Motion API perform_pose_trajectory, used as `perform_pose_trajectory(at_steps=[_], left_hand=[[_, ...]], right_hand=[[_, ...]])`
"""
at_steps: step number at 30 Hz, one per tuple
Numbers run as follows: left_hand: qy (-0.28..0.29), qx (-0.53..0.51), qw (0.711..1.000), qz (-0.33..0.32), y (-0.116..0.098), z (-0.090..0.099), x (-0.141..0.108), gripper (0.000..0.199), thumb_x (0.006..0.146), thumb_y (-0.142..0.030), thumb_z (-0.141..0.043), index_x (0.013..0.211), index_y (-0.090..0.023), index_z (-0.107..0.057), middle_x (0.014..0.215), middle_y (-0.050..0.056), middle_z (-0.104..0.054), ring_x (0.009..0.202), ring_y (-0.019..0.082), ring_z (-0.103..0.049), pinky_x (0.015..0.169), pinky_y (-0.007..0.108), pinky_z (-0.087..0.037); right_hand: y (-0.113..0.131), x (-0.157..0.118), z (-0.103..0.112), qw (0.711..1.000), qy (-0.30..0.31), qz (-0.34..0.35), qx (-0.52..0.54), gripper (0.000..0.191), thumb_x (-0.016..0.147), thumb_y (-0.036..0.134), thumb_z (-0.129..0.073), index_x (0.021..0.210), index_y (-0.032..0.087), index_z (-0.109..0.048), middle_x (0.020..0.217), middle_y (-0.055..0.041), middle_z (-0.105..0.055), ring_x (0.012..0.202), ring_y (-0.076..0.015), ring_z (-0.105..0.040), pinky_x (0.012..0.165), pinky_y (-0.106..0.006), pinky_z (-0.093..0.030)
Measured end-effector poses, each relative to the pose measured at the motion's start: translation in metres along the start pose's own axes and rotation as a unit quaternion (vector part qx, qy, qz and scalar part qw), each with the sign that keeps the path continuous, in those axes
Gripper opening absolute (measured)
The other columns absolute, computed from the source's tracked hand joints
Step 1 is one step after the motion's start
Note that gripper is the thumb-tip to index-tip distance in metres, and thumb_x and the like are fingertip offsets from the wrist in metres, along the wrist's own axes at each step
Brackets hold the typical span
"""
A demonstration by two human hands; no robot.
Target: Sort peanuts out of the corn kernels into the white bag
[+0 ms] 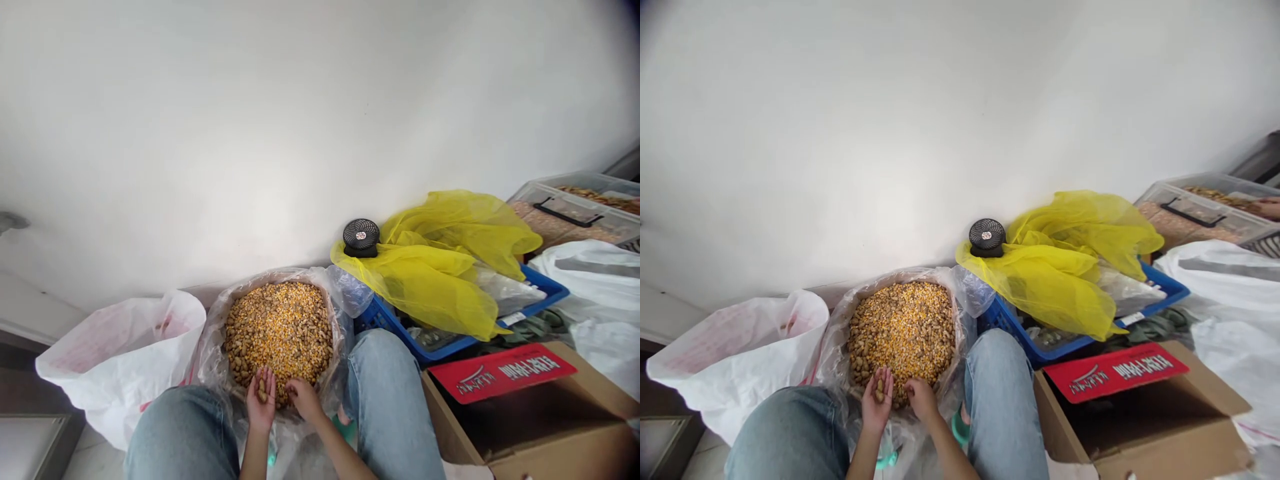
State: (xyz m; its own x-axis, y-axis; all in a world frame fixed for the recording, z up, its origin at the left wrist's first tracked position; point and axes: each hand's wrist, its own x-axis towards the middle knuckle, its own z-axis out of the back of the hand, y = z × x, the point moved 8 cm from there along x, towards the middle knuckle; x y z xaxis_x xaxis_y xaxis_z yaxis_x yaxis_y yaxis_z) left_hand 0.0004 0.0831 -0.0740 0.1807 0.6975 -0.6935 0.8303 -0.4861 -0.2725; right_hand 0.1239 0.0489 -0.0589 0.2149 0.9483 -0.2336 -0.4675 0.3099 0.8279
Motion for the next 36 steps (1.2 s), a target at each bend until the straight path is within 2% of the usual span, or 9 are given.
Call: perform_pose_trajectory(at_steps=[2, 4, 7, 10, 14, 21, 25, 31, 36], left_hand=[[-0.002, 0.002, 1.000, -0.001, 0.000, 0.000, 0.000, 0.028, 0.080, -0.012, -0.037, 0.074, -0.016, -0.064, 0.080, 0.006, -0.068, 0.082, 0.014, -0.063, 0.074, 0.026, -0.051], [-0.002, 0.005, 1.000, -0.003, 0.000, 0.000, -0.001, 0.027, 0.080, -0.012, -0.037, 0.075, -0.016, -0.064, 0.081, 0.006, -0.068, 0.082, 0.014, -0.063, 0.075, 0.026, -0.051], [-0.004, 0.008, 1.000, -0.005, 0.000, 0.000, -0.002, 0.025, 0.079, -0.012, -0.038, 0.078, -0.016, -0.063, 0.081, 0.006, -0.068, 0.083, 0.014, -0.063, 0.075, 0.026, -0.051], [-0.006, 0.012, 1.000, -0.006, 0.000, 0.000, -0.003, 0.024, 0.078, -0.013, -0.039, 0.085, -0.017, -0.062, 0.080, 0.006, -0.067, 0.082, 0.014, -0.063, 0.075, 0.026, -0.051], [-0.001, 0.018, 1.000, -0.009, 0.000, -0.001, -0.004, 0.023, 0.078, -0.012, -0.039, 0.082, -0.017, -0.061, 0.080, 0.005, -0.067, 0.082, 0.013, -0.063, 0.074, 0.025, -0.052], [0.004, 0.026, 1.000, -0.004, 0.004, 0.001, -0.002, 0.022, 0.079, -0.013, -0.040, 0.077, -0.016, -0.062, 0.083, 0.005, -0.067, 0.083, 0.014, -0.063, 0.073, 0.026, -0.052], [0.010, 0.026, 1.000, 0.005, 0.007, 0.000, -0.003, 0.021, 0.079, -0.013, -0.041, 0.075, -0.016, -0.061, 0.084, 0.005, -0.067, 0.083, 0.015, -0.062, 0.073, 0.028, -0.051], [-0.010, 0.027, 1.000, 0.006, 0.009, -0.004, -0.008, 0.021, 0.079, -0.013, -0.040, 0.075, -0.016, -0.061, 0.081, 0.005, -0.067, 0.079, 0.014, -0.063, 0.071, 0.027, -0.051], [-0.016, 0.063, 0.998, 0.025, 0.016, -0.002, -0.008, 0.019, 0.078, -0.012, -0.042, 0.078, -0.016, -0.061, 0.078, 0.004, -0.066, 0.071, 0.011, -0.063, 0.062, 0.022, -0.050]], right_hand=[[-0.006, 0.005, 0.006, 0.993, -0.012, -0.026, 0.118, 0.022, 0.064, 0.011, -0.046, 0.074, 0.019, -0.064, 0.077, -0.0032, -0.064, 0.079, -0.0175, -0.057, 0.075, -0.030, -0.041], [-0.019, 0.007, 0.010, 0.960, -0.021, -0.094, 0.262, 0.017, 0.064, 0.019, -0.052, 0.077, 0.019, -0.063, 0.071, -0.0015, -0.063, 0.066, -0.0159, -0.057, 0.063, -0.029, -0.044], [-0.031, 0.005, 0.014, 0.852, -0.035, -0.188, 0.487, 0.023, 0.063, 0.031, -0.058, 0.083, 0.020, -0.060, 0.069, 0.0001, -0.062, 0.053, -0.0113, -0.054, 0.047, -0.023, -0.041], [-0.027, 0.000, 0.016, 0.735, -0.013, -0.219, 0.641, 0.025, 0.062, 0.032, -0.062, 0.083, 0.020, -0.060, 0.071, 0.0003, -0.063, 0.054, -0.0093, -0.056, 0.046, -0.019, -0.042], [-0.018, -0.002, 0.023, 0.665, 0.020, -0.189, 0.722, 0.020, 0.066, 0.026, -0.059, 0.084, 0.019, -0.061, 0.080, -0.0015, -0.065, 0.072, -0.0112, -0.061, 0.058, -0.021, -0.049], [-0.012, -0.005, 0.025, 0.659, -0.031, -0.158, 0.734, 0.020, 0.071, 0.024, -0.053, 0.088, 0.020, -0.062, 0.095, -0.0038, -0.065, 0.095, -0.0163, -0.058, 0.077, -0.034, -0.049], [0.006, -0.008, 0.011, 0.687, -0.003, -0.161, 0.708, 0.025, 0.068, 0.024, -0.058, 0.093, 0.022, -0.061, 0.099, -0.0017, -0.063, 0.096, -0.0165, -0.057, 0.085, -0.035, -0.046], [0.026, -0.010, 0.008, 0.675, 0.022, -0.180, 0.715, 0.025, 0.066, 0.026, -0.061, 0.091, 0.021, -0.061, 0.098, -0.0012, -0.063, 0.090, -0.0153, -0.059, 0.087, -0.035, -0.043], [0.043, -0.011, -0.002, 0.723, 0.046, -0.205, 0.658, 0.022, 0.067, 0.031, -0.058, 0.086, 0.021, -0.063, 0.094, -0.0024, -0.064, 0.085, -0.0141, -0.059, 0.084, -0.033, -0.042]])
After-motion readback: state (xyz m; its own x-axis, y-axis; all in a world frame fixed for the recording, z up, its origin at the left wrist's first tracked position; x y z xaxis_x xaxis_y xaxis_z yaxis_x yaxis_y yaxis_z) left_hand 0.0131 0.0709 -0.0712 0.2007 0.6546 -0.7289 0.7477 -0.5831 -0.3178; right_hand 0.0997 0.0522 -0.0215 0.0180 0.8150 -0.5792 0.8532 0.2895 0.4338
